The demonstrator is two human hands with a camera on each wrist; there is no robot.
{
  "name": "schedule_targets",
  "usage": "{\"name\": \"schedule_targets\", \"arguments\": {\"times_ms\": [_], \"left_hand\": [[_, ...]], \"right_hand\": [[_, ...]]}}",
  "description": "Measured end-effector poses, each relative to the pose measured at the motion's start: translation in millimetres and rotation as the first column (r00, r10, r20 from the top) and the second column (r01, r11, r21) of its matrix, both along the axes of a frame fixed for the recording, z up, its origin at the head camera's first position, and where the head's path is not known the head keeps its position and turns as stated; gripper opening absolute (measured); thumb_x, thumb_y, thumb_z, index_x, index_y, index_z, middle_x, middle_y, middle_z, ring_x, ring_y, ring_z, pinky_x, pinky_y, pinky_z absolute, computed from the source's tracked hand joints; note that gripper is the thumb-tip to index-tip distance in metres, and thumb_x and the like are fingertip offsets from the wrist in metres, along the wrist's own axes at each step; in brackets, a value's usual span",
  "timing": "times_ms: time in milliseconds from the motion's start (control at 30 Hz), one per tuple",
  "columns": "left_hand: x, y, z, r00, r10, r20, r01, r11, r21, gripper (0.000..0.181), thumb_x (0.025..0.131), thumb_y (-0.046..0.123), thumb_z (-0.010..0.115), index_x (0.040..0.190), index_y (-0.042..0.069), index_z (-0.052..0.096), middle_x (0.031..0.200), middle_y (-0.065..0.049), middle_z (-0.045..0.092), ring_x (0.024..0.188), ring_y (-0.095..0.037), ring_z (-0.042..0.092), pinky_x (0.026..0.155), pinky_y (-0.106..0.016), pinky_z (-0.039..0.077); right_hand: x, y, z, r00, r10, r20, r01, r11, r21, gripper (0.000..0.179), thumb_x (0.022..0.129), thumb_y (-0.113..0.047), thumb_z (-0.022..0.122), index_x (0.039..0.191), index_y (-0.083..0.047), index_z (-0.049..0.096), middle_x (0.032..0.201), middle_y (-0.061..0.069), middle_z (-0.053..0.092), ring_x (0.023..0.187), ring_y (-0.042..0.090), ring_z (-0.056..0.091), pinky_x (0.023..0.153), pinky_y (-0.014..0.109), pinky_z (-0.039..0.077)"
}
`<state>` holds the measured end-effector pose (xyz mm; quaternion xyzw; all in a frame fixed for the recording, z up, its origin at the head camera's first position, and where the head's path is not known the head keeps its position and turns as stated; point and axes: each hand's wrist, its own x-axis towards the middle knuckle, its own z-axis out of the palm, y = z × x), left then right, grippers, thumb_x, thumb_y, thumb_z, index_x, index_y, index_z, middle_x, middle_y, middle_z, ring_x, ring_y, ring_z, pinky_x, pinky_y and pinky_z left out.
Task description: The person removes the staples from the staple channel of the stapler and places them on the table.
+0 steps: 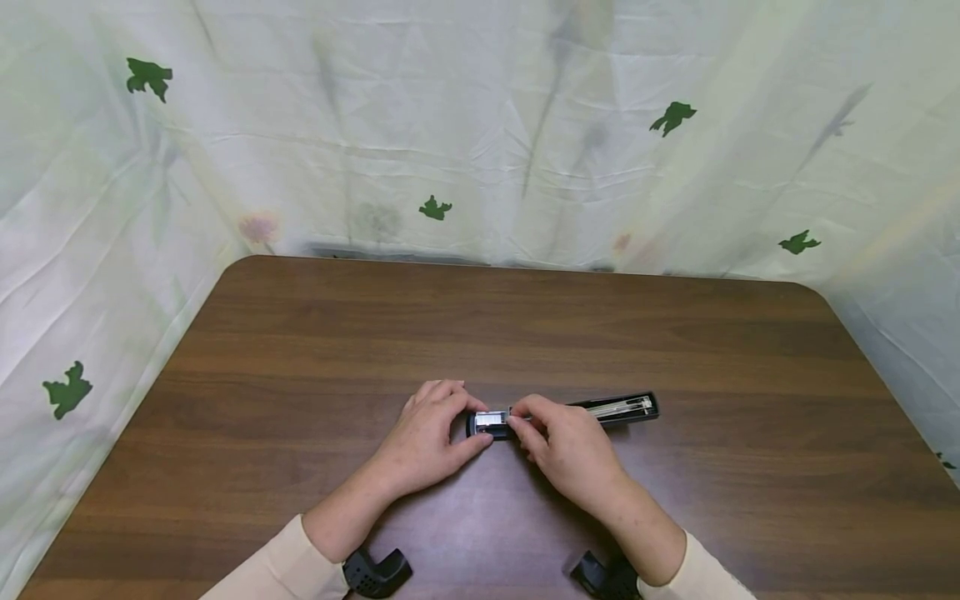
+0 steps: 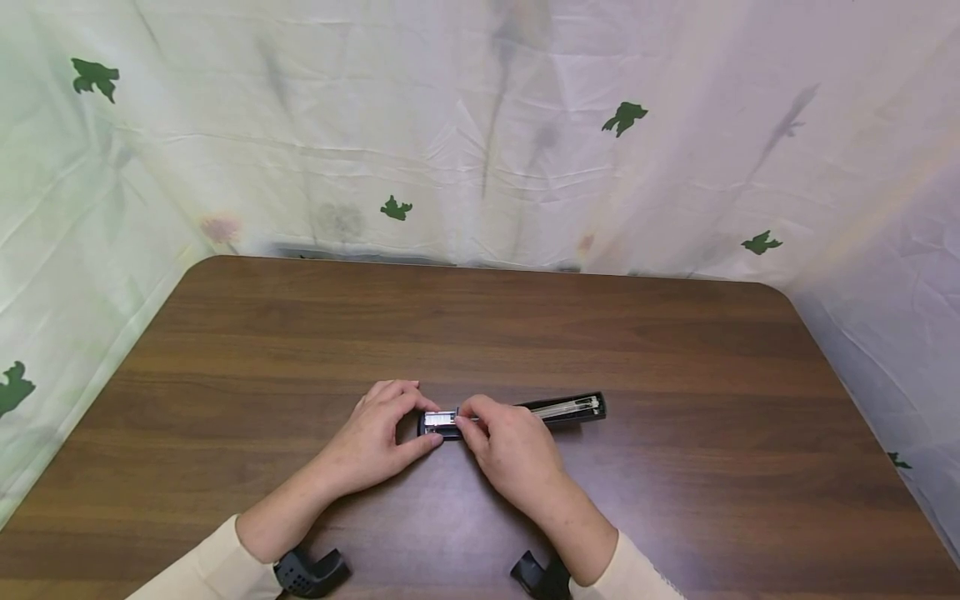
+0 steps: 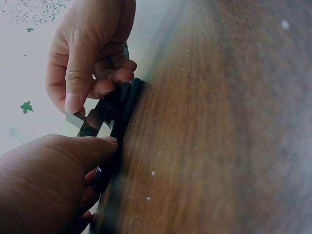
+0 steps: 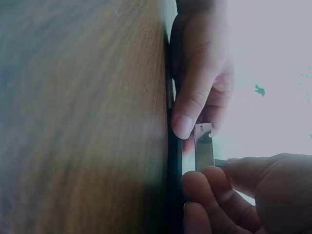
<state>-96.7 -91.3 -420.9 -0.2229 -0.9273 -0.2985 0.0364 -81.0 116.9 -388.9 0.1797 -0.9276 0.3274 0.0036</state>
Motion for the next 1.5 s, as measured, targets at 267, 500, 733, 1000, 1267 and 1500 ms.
{"name": "schedule_targets", "arguments": {"times_ms": [267, 500, 733, 1000, 1267, 1500], "left_hand": [[0.6, 0.1, -0.3, 1.0, 0.003, 0.001, -0.003, 1.0, -0.006, 0.027, 0.079, 0.044, 0.069, 0.101, 0.03, 0.061, 0.107, 0.013, 0.054, 0.12, -0.012, 0.039, 0.098, -0.043, 0.03], [1.2, 0.2, -0.7, 1.0, 0.008, -0.001, -0.008, 1.0, -0.008, 0.027, 0.078, 0.044, 0.069, 0.101, 0.03, 0.061, 0.107, 0.013, 0.054, 0.12, -0.012, 0.039, 0.098, -0.042, 0.03], [0.9, 0.3, -1.2, 1.0, 0.008, -0.004, -0.008, 1.0, -0.005, 0.027, 0.078, 0.044, 0.07, 0.1, 0.03, 0.061, 0.107, 0.013, 0.054, 0.12, -0.011, 0.038, 0.098, -0.043, 0.03], [0.6, 0.4, -1.8, 1.0, 0.006, -0.007, -0.006, 1.0, -0.001, 0.027, 0.078, 0.043, 0.07, 0.1, 0.03, 0.061, 0.107, 0.014, 0.053, 0.12, -0.01, 0.038, 0.098, -0.042, 0.03], [0.4, 0.5, -1.6, 1.0, -0.002, -0.029, 0.002, 1.0, 0.012, 0.028, 0.078, 0.045, 0.069, 0.1, 0.029, 0.063, 0.106, 0.013, 0.055, 0.12, -0.012, 0.04, 0.097, -0.042, 0.031], [-0.4, 0.2, -1.6, 1.0, -0.005, -0.028, 0.005, 1.0, 0.002, 0.027, 0.079, 0.043, 0.069, 0.101, 0.029, 0.062, 0.108, 0.012, 0.054, 0.12, -0.013, 0.039, 0.098, -0.042, 0.03]], "right_hand": [[-0.9, 2.2, 1.2, 1.0, -0.003, 0.004, 0.003, 0.998, -0.057, 0.006, 0.09, -0.029, 0.06, 0.086, -0.025, 0.062, 0.06, -0.018, 0.053, 0.049, 0.0, 0.048, 0.046, 0.022, 0.042], [-2.8, 4.6, 1.3, 0.996, 0.037, -0.078, -0.045, 0.993, -0.108, 0.012, 0.083, -0.02, 0.068, 0.078, -0.029, 0.062, 0.078, -0.021, 0.053, 0.064, -0.003, 0.052, 0.057, 0.02, 0.045], [-1.2, 4.9, 1.5, 0.995, 0.094, -0.014, -0.095, 0.981, -0.17, 0.015, 0.08, -0.016, 0.069, 0.076, -0.028, 0.06, 0.074, -0.018, 0.054, 0.063, 0.0, 0.055, 0.054, 0.021, 0.046], [1.5, 4.1, 1.1, 0.981, 0.181, 0.07, -0.164, 0.967, -0.198, 0.017, 0.079, -0.015, 0.07, 0.077, -0.027, 0.058, 0.074, -0.014, 0.056, 0.063, 0.002, 0.056, 0.053, 0.022, 0.047], [3.1, 1.6, -0.9, 0.946, 0.311, 0.087, -0.281, 0.925, -0.257, 0.014, 0.08, -0.011, 0.069, 0.092, -0.017, 0.063, 0.075, -0.011, 0.059, 0.065, 0.004, 0.058, 0.055, 0.022, 0.049], [3.7, 2.2, -2.9, 0.902, 0.431, 0.009, -0.421, 0.885, -0.201, 0.013, 0.081, -0.011, 0.066, 0.091, -0.019, 0.068, 0.074, -0.016, 0.056, 0.064, 0.001, 0.054, 0.056, 0.019, 0.046]]}}
